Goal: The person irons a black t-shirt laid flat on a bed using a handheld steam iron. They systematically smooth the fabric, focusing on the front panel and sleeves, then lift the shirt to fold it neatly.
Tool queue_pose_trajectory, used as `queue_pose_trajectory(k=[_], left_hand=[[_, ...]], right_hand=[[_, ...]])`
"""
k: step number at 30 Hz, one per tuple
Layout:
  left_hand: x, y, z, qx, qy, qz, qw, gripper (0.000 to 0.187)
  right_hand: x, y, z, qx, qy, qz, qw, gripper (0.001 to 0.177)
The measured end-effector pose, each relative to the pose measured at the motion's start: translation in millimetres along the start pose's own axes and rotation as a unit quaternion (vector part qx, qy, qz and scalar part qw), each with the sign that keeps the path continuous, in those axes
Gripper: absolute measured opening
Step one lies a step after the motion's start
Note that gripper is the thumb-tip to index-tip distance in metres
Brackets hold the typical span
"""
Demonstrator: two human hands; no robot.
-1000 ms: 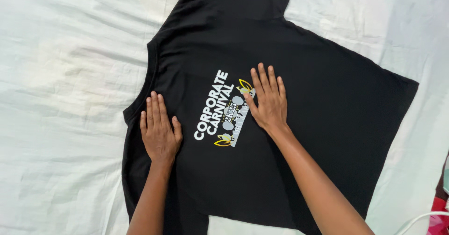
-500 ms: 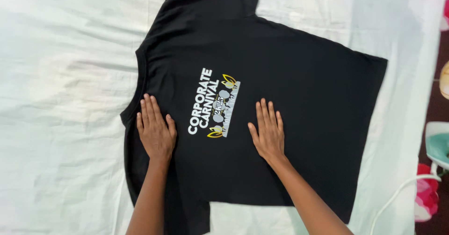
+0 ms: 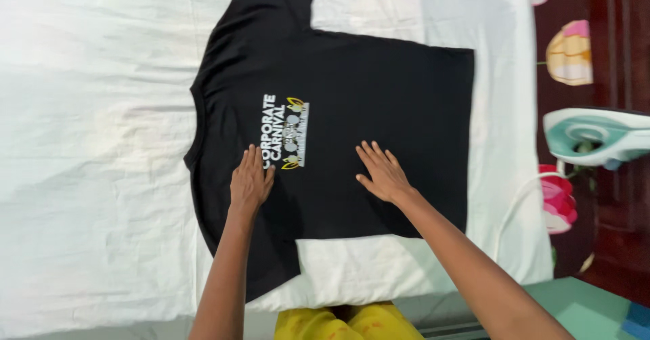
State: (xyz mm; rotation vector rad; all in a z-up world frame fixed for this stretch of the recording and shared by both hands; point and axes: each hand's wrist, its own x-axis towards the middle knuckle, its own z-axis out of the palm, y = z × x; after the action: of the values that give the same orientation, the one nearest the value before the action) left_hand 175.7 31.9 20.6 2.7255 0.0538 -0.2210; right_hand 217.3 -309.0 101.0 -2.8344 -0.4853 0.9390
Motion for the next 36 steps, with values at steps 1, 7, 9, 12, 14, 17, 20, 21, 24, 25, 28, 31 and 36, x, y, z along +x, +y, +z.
queue_pose_trajectory(k=[1, 7, 9, 12, 14, 17, 20, 21, 24, 25, 28, 31, 36], left_hand=[[1.9, 13.7, -9.5, -0.003, 0.029, 0.012, 1.0, 0.066], [-6.4, 87.4, -53.9, -0.019, 0.084, 0.073, 0.994, 0.066], [-11.4, 105.8, -66.7, -0.018, 0.088, 0.079, 0.993, 0.065], [-9.4, 130.8, -89.3, -0.012, 0.093, 0.084, 0.992, 0.065], [-16.5, 140.0, -104.4, 0.012, 0.084, 0.082, 0.993, 0.066], [-22.8, 153.9, -121.1, 0.014, 0.096, 0.084, 0.992, 0.066], [-29.2, 164.9, -130.4, 0.022, 0.121, 0.106, 0.987, 0.065], [-31.5, 167.6, -132.6, 0.021, 0.124, 0.111, 0.986, 0.065], [-34.2, 174.5, -140.8, 0.022, 0.134, 0.119, 0.984, 0.066], [-37.1, 177.0, -141.9, 0.022, 0.134, 0.118, 0.984, 0.067], [-45.0, 183.6, -144.9, 0.026, 0.135, 0.118, 0.983, 0.068], [-51.4, 189.2, -154.4, 0.023, 0.145, 0.125, 0.981, 0.068], [-58.4, 200.1, -169.1, 0.015, 0.14, 0.129, 0.982, 0.067]], right_hand=[[-3.8, -0.6, -13.3, 0.001, 0.012, 0.01, 1.0, 0.074], [-53.0, 1.9, -78.5, 0.007, 0.105, -0.035, 0.994, 0.074], [-63.8, 5.1, -98.3, 0.013, 0.138, -0.041, 0.99, 0.074], [-84.2, 6.6, -117.8, 0.017, 0.149, -0.043, 0.988, 0.075], [-96.9, 3.3, -124.7, 0.015, 0.149, -0.044, 0.988, 0.076], [-108.5, 5.5, -139.5, 0.01, 0.166, -0.048, 0.985, 0.077], [-123.7, 5.3, -146.0, 0.015, 0.177, -0.054, 0.983, 0.078], [-127.1, 5.1, -148.4, 0.014, 0.175, -0.05, 0.983, 0.078], [-136.7, 5.5, -153.6, 0.009, 0.177, -0.057, 0.983, 0.078], [-141.6, 6.2, -153.4, 0.006, 0.177, -0.062, 0.982, 0.078], [-150.6, 7.1, -153.5, -0.005, 0.171, -0.06, 0.983, 0.078], [-161.8, 3.9, -154.4, -0.012, 0.174, -0.071, 0.982, 0.078], [-173.3, -1.3, -162.2, -0.027, 0.188, -0.086, 0.978, 0.077]])
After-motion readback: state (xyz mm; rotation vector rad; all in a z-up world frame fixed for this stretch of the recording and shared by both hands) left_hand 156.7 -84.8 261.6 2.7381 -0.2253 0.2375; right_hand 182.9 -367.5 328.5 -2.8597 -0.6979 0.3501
